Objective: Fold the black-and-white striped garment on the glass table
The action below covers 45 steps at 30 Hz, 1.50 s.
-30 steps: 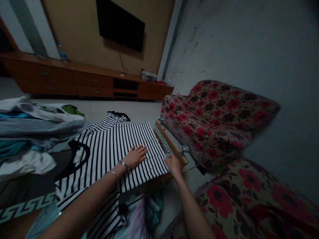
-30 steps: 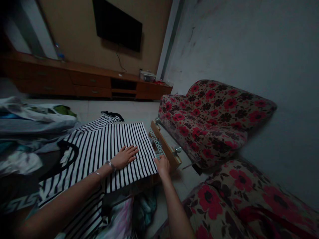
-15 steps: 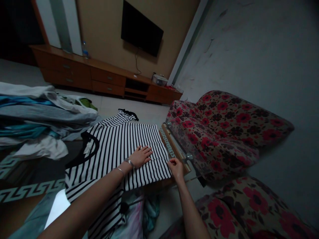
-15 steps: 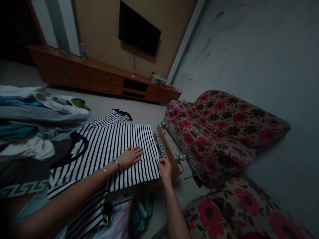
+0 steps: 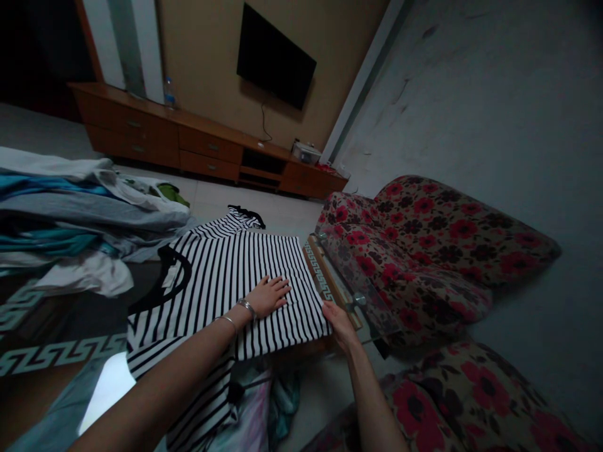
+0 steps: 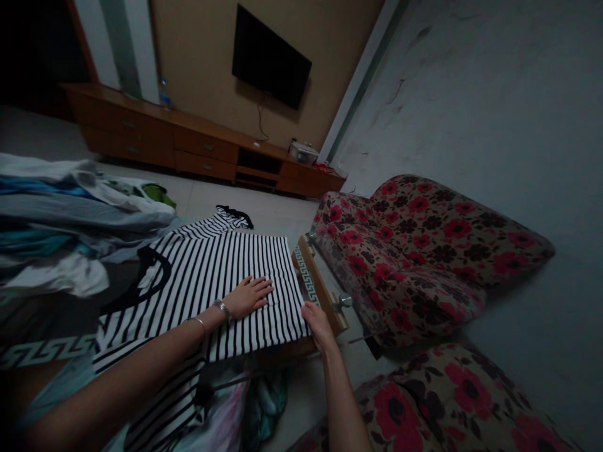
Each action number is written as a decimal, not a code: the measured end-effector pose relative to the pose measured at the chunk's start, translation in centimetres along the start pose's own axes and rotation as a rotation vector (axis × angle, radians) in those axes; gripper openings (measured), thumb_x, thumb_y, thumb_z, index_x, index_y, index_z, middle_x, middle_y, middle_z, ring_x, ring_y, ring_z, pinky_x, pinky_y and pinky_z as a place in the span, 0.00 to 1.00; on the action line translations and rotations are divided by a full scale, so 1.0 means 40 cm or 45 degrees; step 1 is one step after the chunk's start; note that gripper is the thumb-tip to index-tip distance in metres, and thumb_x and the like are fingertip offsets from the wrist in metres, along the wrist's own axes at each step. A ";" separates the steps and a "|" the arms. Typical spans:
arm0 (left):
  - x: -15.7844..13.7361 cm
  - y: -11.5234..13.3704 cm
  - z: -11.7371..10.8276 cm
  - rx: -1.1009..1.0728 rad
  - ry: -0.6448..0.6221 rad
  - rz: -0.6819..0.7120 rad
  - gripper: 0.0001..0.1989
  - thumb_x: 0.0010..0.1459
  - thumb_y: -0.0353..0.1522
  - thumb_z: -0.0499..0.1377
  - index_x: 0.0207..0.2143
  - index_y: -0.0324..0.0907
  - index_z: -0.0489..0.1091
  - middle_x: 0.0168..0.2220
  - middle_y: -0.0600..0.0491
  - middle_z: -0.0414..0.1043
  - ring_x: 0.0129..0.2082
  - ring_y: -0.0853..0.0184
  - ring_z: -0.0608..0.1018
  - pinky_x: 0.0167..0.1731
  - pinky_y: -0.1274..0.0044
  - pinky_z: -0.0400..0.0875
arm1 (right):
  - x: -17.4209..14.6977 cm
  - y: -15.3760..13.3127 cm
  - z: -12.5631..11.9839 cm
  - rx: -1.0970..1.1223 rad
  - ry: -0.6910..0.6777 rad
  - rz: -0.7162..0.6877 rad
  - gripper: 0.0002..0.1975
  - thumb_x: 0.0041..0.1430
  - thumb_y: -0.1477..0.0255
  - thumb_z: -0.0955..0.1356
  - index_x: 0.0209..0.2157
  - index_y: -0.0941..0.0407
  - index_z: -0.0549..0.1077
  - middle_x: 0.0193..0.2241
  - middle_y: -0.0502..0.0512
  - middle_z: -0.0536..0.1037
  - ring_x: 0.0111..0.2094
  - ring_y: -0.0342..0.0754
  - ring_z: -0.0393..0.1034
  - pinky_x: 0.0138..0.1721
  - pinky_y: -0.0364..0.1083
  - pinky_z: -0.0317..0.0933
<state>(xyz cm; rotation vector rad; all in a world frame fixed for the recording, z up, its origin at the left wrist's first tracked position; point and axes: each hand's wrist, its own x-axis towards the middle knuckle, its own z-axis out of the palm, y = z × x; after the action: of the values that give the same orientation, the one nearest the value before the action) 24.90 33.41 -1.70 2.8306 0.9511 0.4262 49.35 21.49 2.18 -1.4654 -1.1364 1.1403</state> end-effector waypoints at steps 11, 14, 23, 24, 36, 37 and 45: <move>-0.003 0.010 -0.018 -0.020 -0.046 -0.026 0.23 0.64 0.43 0.43 0.60 0.50 0.57 0.65 0.54 0.52 0.64 0.59 0.54 0.59 0.59 0.46 | -0.006 -0.001 -0.071 -0.145 -0.479 0.196 0.23 0.39 0.65 0.75 0.40 0.58 0.75 0.38 0.55 0.79 0.40 0.52 0.72 0.45 0.50 0.63; -0.006 0.011 -0.020 -0.020 -0.046 -0.027 0.23 0.64 0.43 0.43 0.60 0.51 0.57 0.65 0.54 0.52 0.64 0.59 0.54 0.59 0.60 0.46 | -0.011 0.006 -0.087 -0.161 -0.464 0.196 0.22 0.40 0.65 0.74 0.40 0.58 0.75 0.36 0.54 0.79 0.38 0.50 0.72 0.43 0.49 0.64; -0.006 0.033 -0.070 -0.097 -0.225 -0.058 0.29 0.61 0.47 0.48 0.62 0.48 0.54 0.66 0.48 0.47 0.65 0.55 0.51 0.59 0.55 0.47 | -0.073 0.004 -0.018 -1.012 0.195 -0.353 0.20 0.55 0.69 0.64 0.49 0.57 0.72 0.44 0.62 0.75 0.47 0.55 0.69 0.50 0.54 0.62; -0.011 0.039 -0.083 -0.095 -0.237 -0.069 0.29 0.61 0.47 0.49 0.62 0.48 0.53 0.66 0.47 0.45 0.65 0.54 0.50 0.58 0.55 0.47 | -0.083 0.007 -0.004 -1.083 0.145 -0.492 0.19 0.56 0.69 0.63 0.50 0.56 0.72 0.49 0.61 0.73 0.52 0.55 0.65 0.54 0.54 0.59; -0.443 -0.001 -0.288 -0.123 -0.352 0.111 0.19 0.57 0.34 0.58 0.52 0.47 0.66 0.60 0.48 0.61 0.60 0.58 0.61 0.56 0.65 0.57 | -0.341 0.021 0.143 -0.791 -0.227 -0.504 0.10 0.60 0.69 0.64 0.40 0.54 0.76 0.39 0.58 0.76 0.44 0.51 0.69 0.47 0.51 0.64; -0.479 -0.001 -0.298 -0.122 -0.345 0.100 0.19 0.58 0.33 0.56 0.53 0.47 0.65 0.60 0.48 0.61 0.60 0.59 0.62 0.56 0.66 0.57 | -0.369 0.025 0.194 -0.693 -0.344 -0.412 0.10 0.58 0.70 0.65 0.41 0.54 0.75 0.40 0.57 0.76 0.43 0.51 0.70 0.46 0.50 0.64; -0.667 -0.001 -0.292 -0.042 -0.235 -0.142 0.29 0.54 0.18 0.48 0.56 0.48 0.63 0.63 0.50 0.56 0.62 0.62 0.60 0.57 0.64 0.59 | -0.429 0.108 0.480 0.245 -0.309 0.140 0.24 0.47 0.61 0.72 0.45 0.57 0.73 0.43 0.58 0.76 0.47 0.53 0.69 0.50 0.51 0.62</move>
<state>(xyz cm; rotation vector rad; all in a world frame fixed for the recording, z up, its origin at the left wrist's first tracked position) 1.00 17.59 3.43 2.7126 1.0459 0.1627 28.59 6.41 -2.58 -1.2781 -1.0841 1.4932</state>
